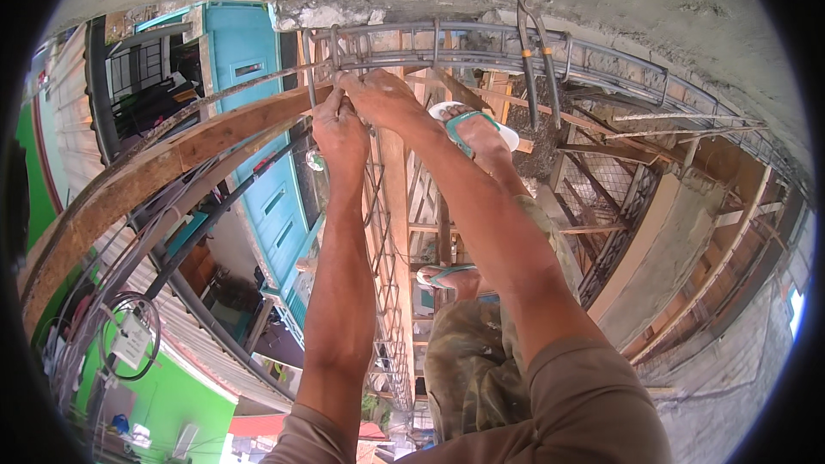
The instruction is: The person stands on scaffolding at a construction site and uses pliers to twist wire ties around intersecting rebar rods, securing them together. The person repeatedly reaches for wire ties and twists them to fasten the rebar grid.
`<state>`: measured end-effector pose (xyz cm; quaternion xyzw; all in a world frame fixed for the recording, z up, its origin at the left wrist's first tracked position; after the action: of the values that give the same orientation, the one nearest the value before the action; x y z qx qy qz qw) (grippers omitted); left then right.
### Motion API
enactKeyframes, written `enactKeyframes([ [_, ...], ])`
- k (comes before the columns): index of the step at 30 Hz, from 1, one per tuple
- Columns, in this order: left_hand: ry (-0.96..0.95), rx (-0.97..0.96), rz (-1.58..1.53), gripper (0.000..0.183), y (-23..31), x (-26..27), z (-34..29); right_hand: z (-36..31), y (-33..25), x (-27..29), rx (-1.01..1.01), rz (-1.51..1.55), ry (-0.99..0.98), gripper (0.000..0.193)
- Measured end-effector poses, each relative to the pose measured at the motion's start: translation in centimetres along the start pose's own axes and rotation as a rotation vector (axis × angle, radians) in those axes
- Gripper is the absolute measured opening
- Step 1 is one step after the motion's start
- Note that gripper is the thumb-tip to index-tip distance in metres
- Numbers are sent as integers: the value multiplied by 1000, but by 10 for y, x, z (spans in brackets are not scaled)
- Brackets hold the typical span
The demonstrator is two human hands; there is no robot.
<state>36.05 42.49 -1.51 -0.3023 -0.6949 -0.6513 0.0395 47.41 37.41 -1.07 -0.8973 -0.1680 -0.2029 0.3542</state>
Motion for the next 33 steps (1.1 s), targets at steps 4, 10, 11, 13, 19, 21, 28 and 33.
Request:
enactKeyframes([
  [4, -132, -195, 17, 24, 3, -5, 5, 26, 6, 0, -32, 81, 212, 23],
  [10, 13, 664, -658, 11, 2, 14, 19, 20, 0, 2, 106, -221, 376, 20],
  [11, 20, 630, -649, 11, 17, 14, 20, 17, -5, -6, 149, -250, 451, 20],
  [13, 24, 595, -628, 12, 29, 14, 14, 13, -14, -7, 187, -288, 492, 23],
  [19, 73, 518, -820, 23, 51, 37, -21, 16, -23, -12, 221, -281, 520, 16],
  [21, 117, 550, -776, 23, 32, 46, -25, 25, -4, -18, 132, -199, 665, 15],
  [28, 106, 649, -786, 27, -39, 22, -46, 41, 21, -102, -608, 1641, -123, 36],
  [33, -6, 810, -1404, 38, -41, -48, -43, -22, 31, -70, -338, 1376, -152, 37],
])
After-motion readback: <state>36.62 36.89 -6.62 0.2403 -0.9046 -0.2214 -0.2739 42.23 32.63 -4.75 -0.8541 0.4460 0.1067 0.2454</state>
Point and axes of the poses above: each hand's wrist, its own z-axis towards the middle knuckle, its own x-axis out of the back of the hand, y = z × x, the point moved 10 cm from there along z, towards the middle knuckle, and after that the axes turned 14 degrees about -z, right-handed, at the moved point
